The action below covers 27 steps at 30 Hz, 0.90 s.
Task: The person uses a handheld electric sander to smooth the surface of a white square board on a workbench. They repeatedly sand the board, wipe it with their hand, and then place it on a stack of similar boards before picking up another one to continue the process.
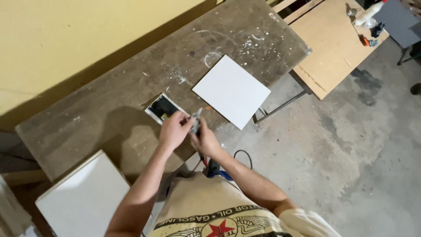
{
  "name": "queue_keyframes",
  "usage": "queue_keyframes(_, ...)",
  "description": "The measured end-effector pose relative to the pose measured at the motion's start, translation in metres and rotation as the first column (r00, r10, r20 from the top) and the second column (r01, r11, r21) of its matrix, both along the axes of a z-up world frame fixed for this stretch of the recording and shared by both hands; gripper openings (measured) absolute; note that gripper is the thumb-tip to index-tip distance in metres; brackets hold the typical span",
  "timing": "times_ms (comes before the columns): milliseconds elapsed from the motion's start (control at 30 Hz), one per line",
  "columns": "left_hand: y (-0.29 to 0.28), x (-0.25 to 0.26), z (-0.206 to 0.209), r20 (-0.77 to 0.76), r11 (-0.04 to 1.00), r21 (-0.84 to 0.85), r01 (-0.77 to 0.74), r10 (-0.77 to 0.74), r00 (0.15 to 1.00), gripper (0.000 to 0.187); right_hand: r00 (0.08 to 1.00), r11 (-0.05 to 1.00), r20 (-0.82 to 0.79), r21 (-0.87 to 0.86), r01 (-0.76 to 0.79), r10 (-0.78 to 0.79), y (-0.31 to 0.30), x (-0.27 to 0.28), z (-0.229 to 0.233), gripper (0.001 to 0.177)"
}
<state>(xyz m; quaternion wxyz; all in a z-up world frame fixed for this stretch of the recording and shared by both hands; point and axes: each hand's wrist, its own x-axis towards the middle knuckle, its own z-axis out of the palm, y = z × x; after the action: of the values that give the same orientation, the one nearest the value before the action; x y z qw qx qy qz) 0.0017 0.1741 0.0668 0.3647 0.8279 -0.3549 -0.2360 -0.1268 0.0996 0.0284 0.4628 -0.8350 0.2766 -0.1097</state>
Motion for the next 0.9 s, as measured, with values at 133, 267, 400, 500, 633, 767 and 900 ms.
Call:
queue_keyframes(133, -0.072, 0.042, -0.061, 0.019, 0.989, -0.143, -0.021, 0.024, 1.000, 0.033, 0.956, 0.972, -0.177, -0.034, 0.233, -0.235, -0.050, 0.008, -0.023, 0.045)
queue_keyframes(267, -0.152, 0.074, -0.130, 0.514, 0.976, -0.109, 0.187, -0.106, 0.851, 0.027, 0.887, 0.959, -0.375, -0.024, 0.283, -0.271, -0.082, 0.002, -0.025, 0.056)
queue_keyframes(400, -0.182, 0.025, -0.088, 0.632, 0.923, 0.097, 0.373, -0.347, 0.693, 0.062, 0.808, 0.919, -0.456, -0.059, 0.390, -0.372, -0.103, -0.057, -0.029, 0.057)
queue_keyframes(500, -0.178, -0.039, -0.097, 0.578, 0.844, 0.358, 0.399, -0.536, 0.615, 0.091, 0.798, 0.919, -0.484, -0.031, 0.394, -0.359, -0.115, -0.100, -0.019, 0.057)
queue_keyframes(633, -0.212, -0.034, -0.108, 0.493, 0.507, 0.507, 0.698, -0.834, 0.248, 0.094, 0.791, 0.929, -0.534, 0.025, 0.368, -0.299, -0.113, -0.121, -0.003, 0.052)
queue_keyframes(767, -0.241, -0.009, -0.104, 0.592, 0.920, 0.201, 0.337, -0.388, 0.706, 0.095, 0.761, 0.917, -0.553, -0.017, 0.398, -0.340, -0.132, -0.135, 0.002, 0.055)
queue_keyframes(900, -0.248, -0.083, -0.071, 0.364, 0.775, 0.141, 0.616, -0.619, 0.696, 0.083, 0.745, 0.875, -0.530, 0.009, 0.484, -0.406, -0.145, -0.138, 0.020, 0.062)
